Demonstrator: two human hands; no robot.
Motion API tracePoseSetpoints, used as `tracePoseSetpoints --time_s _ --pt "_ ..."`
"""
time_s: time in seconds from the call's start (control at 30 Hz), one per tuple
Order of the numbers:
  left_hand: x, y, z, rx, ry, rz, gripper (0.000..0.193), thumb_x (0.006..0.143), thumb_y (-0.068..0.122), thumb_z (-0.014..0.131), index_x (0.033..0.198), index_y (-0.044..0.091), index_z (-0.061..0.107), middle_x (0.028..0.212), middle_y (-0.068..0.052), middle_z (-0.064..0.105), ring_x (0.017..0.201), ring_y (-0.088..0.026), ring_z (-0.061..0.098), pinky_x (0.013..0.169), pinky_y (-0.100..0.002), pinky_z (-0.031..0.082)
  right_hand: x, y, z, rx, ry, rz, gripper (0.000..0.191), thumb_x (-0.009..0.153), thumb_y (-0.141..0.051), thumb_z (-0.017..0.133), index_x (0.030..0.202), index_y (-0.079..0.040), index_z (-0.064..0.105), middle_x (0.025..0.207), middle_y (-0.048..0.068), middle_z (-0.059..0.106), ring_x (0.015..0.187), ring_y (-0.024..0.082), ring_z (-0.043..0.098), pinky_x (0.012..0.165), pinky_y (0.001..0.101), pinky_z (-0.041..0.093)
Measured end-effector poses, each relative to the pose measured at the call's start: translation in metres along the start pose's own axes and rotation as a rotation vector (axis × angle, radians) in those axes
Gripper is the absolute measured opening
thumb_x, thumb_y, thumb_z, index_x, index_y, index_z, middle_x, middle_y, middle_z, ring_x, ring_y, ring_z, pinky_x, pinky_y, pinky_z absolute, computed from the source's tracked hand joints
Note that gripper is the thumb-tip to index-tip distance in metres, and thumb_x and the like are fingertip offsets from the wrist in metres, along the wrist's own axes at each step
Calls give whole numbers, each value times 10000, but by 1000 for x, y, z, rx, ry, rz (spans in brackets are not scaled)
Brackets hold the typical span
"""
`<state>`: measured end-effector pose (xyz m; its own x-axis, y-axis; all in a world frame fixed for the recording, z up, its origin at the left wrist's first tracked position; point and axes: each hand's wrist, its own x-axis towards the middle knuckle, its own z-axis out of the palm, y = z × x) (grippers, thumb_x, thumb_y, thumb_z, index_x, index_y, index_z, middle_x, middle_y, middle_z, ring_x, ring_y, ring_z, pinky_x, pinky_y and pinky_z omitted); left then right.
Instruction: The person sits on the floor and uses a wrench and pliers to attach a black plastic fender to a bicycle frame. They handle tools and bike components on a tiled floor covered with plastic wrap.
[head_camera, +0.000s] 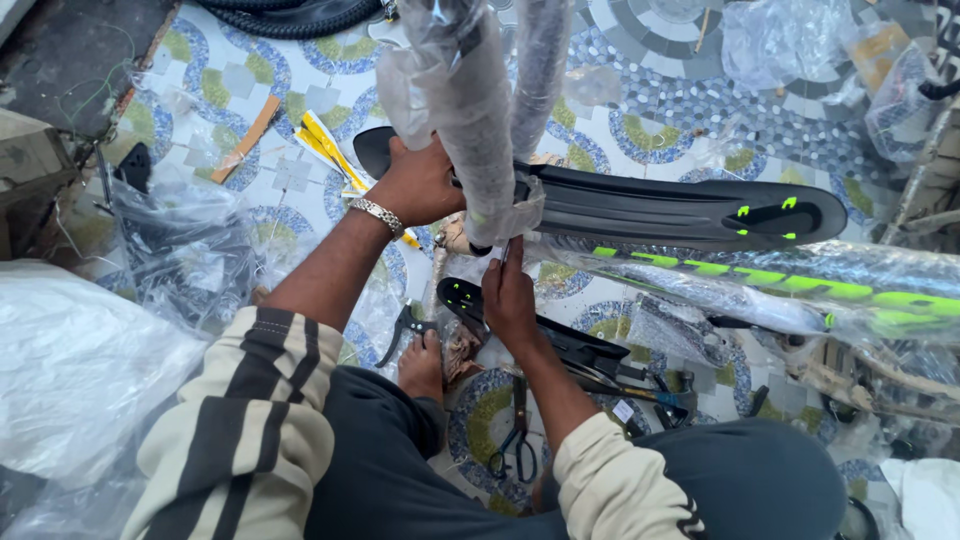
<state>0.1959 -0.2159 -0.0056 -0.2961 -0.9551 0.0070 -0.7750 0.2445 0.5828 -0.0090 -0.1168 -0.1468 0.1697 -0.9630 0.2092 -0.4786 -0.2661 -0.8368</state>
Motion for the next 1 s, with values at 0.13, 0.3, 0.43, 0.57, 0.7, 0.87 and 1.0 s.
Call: tracePoseSetpoints --time_s 0.13,0.3,0.43,0.57,0.7,0.87,1.0 --pt "1 2 -2 27 -3 4 729 816 556 715 1467 275 546 1543 -160 478 1370 -399 461 1010 -764 146 -5 7 7 17 87 46 676 1061 -197 433 1601 67 122 661 183 658 576 370 685 504 455 489" --pt "0 5 -4 3 -14 -16 699 797 551 724 1432 292 588 1503 -127 546 1356 -362 521 1029 -712 219 -2 11 0 -104 51 -16 661 1069 -197 464 1607 43 165 639 195 660 582 395 685 517 473 489" --pt "-2 11 -8 -30 11 5 730 776 562 745 1404 229 579 1439 -127 579 1349 -355 511 936 -707 246 3 17 -7 -177 42 -136 649 1081 -187 467 1612 43 172 655 197 664 583 404 678 519 487 489" --pt "-4 12 -10 -38 25 9 739 747 542 750 1398 227 597 1418 -130 605 1309 -346 553 952 -581 291 0 14 1 -88 85 -89 629 1079 -177 460 1596 56 187 658 198 661 590 396 689 523 486 513" --pt "-4 5 -6 35 27 -9 705 731 468 753 1380 220 630 1394 -144 637 1330 -355 551 959 -511 325 2 10 7 -123 80 -86 614 1075 -175 479 1587 52 227 688 210 674 607 412 690 524 500 508" --pt "-1 -6 3 70 107 102 710 725 460 806 1354 181 636 1377 -220 589 1282 -421 496 915 -538 300 6 11 1 -228 149 -137 587 1081 -177 495 1588 25 277 743 231 683 640 432 682 546 508 500" --pt "0 -8 5 50 117 104 732 702 452 805 1357 176 629 1388 -218 590 1291 -425 486 896 -533 302 1 8 2 -146 196 -84 608 1082 -161 483 1598 53 244 708 224 674 624 422 684 530 496 492"
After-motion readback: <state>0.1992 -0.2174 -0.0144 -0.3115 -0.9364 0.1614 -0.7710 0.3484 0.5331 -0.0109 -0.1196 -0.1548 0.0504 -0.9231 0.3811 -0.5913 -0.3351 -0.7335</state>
